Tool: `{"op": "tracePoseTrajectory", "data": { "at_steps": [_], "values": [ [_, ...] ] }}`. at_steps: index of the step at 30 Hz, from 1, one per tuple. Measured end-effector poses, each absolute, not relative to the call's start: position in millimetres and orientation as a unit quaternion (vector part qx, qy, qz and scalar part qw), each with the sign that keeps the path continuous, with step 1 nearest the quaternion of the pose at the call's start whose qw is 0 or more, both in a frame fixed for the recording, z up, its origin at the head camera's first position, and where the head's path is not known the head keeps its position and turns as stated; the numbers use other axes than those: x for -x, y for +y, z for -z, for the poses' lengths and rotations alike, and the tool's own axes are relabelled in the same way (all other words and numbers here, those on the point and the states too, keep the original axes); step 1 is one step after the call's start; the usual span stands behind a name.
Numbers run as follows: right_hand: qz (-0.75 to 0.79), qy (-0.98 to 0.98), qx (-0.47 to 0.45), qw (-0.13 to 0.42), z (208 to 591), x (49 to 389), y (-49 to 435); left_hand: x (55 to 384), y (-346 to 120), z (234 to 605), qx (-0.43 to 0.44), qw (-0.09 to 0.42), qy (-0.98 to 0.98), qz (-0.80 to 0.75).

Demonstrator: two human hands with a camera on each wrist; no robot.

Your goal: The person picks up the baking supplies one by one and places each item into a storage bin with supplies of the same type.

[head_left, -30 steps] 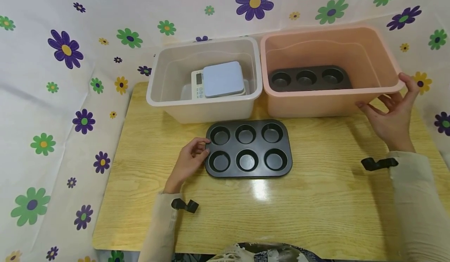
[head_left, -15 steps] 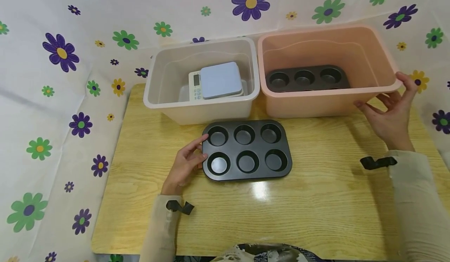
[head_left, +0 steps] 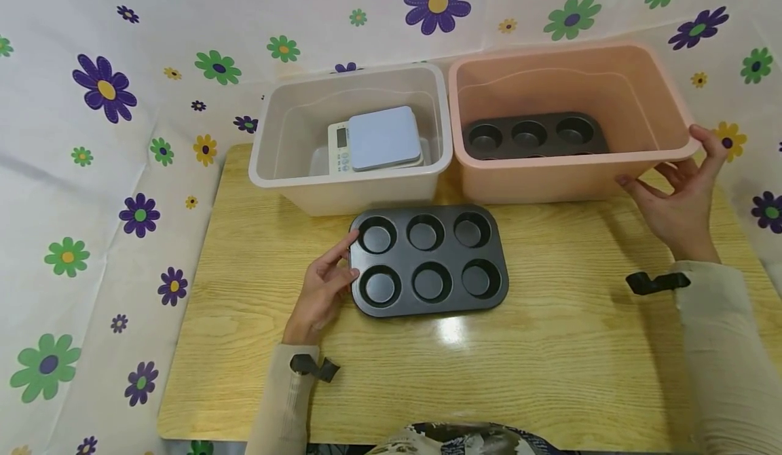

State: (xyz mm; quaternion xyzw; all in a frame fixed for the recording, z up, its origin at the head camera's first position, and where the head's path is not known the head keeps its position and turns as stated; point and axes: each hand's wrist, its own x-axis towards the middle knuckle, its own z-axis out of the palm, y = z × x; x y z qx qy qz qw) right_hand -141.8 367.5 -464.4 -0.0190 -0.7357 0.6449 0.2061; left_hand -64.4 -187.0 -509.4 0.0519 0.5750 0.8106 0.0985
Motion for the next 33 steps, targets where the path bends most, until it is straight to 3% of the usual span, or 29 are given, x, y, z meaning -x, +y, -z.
{"op": "tracePoseTrajectory", "data": {
  "at_steps": [16, 33],
  "values": [
    [-0.603, -0.769, 0.022, 0.209, 466.4, 141.5, 368.1, 56.5, -185.2, 467.9, -0.073, 0.089, 0.524, -0.844],
    [-0.677, -0.706, 0.014, 0.208, 464.6, 141.8, 366.7, 56.2, -178.0, 435.2, -0.135, 0.092, 0.458, -0.874]
  ]
}}
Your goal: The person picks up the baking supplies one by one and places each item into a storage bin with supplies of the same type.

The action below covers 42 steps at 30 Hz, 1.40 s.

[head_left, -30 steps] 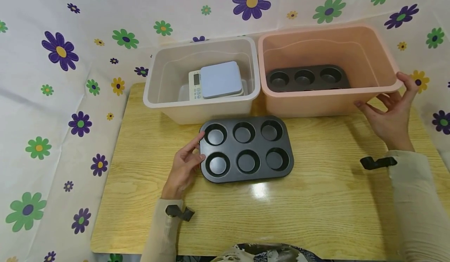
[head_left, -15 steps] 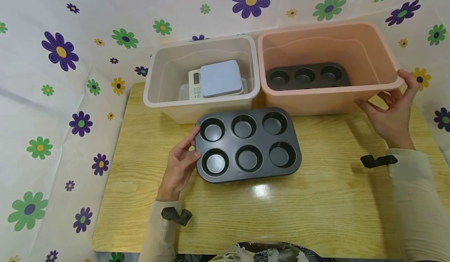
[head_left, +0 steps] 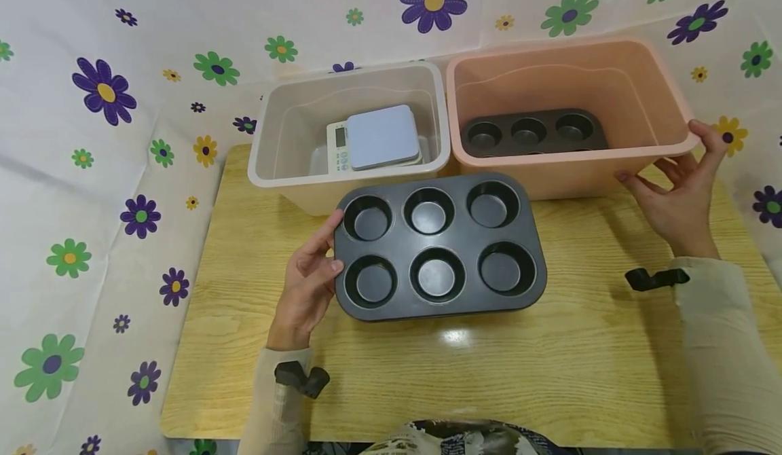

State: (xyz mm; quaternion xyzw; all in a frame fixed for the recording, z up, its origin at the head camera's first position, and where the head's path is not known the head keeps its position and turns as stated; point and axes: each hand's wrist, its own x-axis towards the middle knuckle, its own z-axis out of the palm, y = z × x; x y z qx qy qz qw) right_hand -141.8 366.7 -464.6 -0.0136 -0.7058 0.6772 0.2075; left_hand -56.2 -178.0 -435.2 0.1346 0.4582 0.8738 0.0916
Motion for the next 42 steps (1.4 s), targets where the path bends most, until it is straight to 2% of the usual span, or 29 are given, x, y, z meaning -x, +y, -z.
{"op": "tracePoseTrajectory", "data": {
  "at_steps": [8, 16, 22, 33, 42],
  "values": [
    [-0.676, -0.709, 0.023, 0.199, 463.3, 141.1, 366.4, 65.7, -166.6, 415.7, -0.126, 0.084, 0.448, -0.881],
    [-0.662, -0.719, 0.016, 0.213, 463.6, 142.8, 367.3, 96.2, -147.3, 386.6, -0.131, 0.069, 0.464, -0.873],
    [-0.661, -0.721, 0.026, 0.204, 463.9, 144.6, 365.9, 110.0, -131.5, 367.3, -0.145, 0.047, 0.490, -0.858],
    [-0.671, -0.710, -0.008, 0.212, 468.4, 141.1, 370.0, 141.9, -93.2, 345.9, -0.151, 0.066, 0.476, -0.864],
    [-0.637, -0.740, 0.005, 0.215, 466.5, 141.3, 368.2, 164.9, -66.6, 340.3, -0.144, 0.079, 0.478, -0.863]
  ]
}}
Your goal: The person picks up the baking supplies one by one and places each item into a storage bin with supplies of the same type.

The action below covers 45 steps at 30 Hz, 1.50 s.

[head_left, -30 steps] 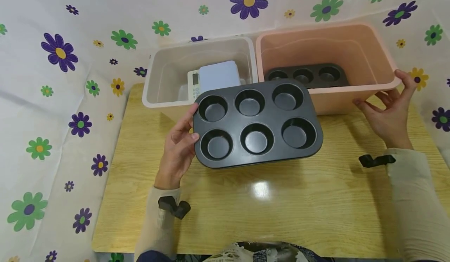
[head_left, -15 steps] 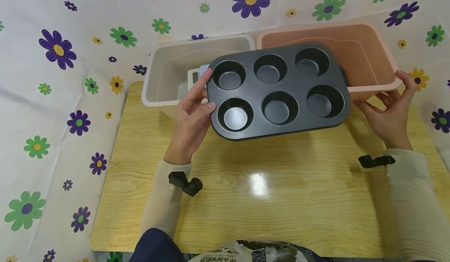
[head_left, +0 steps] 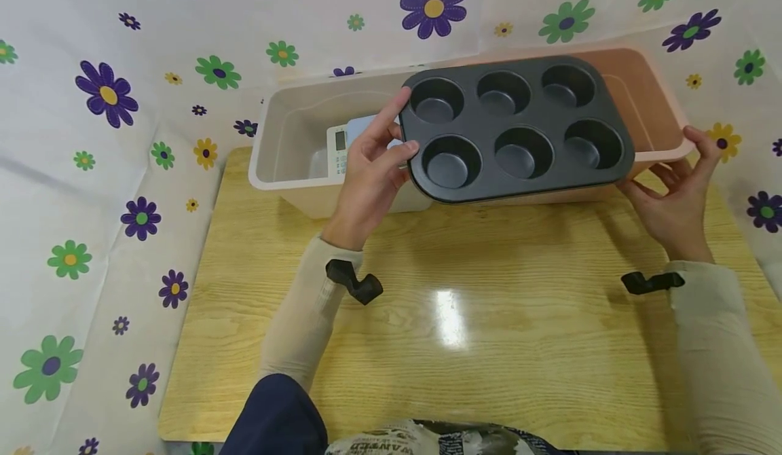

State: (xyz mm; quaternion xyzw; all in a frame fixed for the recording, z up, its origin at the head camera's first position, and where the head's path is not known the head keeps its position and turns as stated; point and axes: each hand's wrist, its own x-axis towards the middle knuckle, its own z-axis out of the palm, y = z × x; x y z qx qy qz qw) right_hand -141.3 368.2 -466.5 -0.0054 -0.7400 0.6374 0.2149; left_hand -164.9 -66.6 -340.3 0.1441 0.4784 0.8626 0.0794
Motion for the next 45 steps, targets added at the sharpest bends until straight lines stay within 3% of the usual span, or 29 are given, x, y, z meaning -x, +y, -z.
{"op": "tracePoseTrajectory", "data": {
  "at_steps": [24, 32, 45],
  "values": [
    [-0.681, -0.703, 0.019, 0.203, 463.6, 145.2, 367.4, 222.6, -9.3, 333.7, -0.094, 0.102, 0.532, -0.835],
    [-0.691, -0.690, 0.017, 0.216, 463.5, 142.6, 368.6, 234.7, 9.6, 337.7, -0.070, 0.132, 0.512, -0.846],
    [-0.665, -0.718, 0.024, 0.205, 465.3, 139.5, 367.1, 246.5, 31.6, 353.0, -0.042, 0.128, 0.593, -0.794]
  ]
}}
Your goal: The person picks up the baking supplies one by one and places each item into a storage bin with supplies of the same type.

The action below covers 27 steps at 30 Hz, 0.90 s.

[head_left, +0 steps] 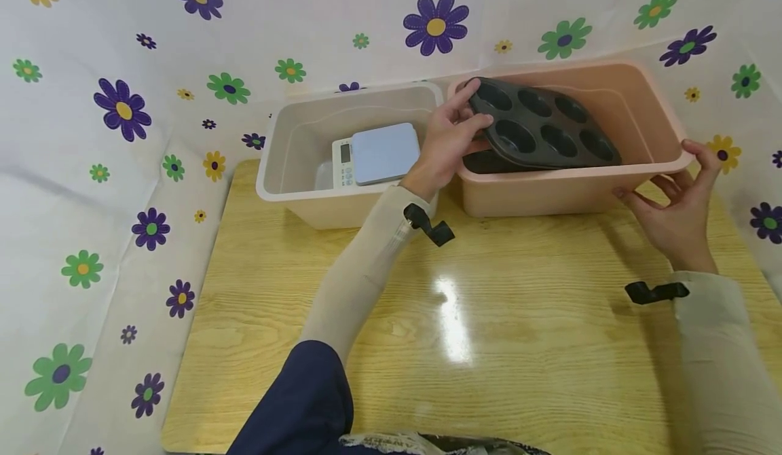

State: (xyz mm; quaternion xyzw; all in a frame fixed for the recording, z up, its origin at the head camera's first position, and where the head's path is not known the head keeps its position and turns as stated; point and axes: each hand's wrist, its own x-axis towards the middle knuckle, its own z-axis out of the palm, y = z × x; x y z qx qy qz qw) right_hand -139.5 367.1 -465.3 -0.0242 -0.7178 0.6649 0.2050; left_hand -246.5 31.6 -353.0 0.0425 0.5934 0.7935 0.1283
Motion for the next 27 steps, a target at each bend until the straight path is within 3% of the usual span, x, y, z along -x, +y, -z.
{"op": "tracePoseTrajectory", "data": {
  "at_steps": [23, 27],
  "values": [
    [-0.683, -0.699, 0.014, 0.212, 467.8, 138.9, 367.9, 259.9, 64.2, 355.8, -0.015, 0.183, 0.633, -0.752],
    [-0.681, -0.698, 0.015, 0.218, 467.8, 138.9, 367.5, 262.0, 62.9, 347.2, -0.023, 0.238, 0.663, -0.709]
  ]
}}
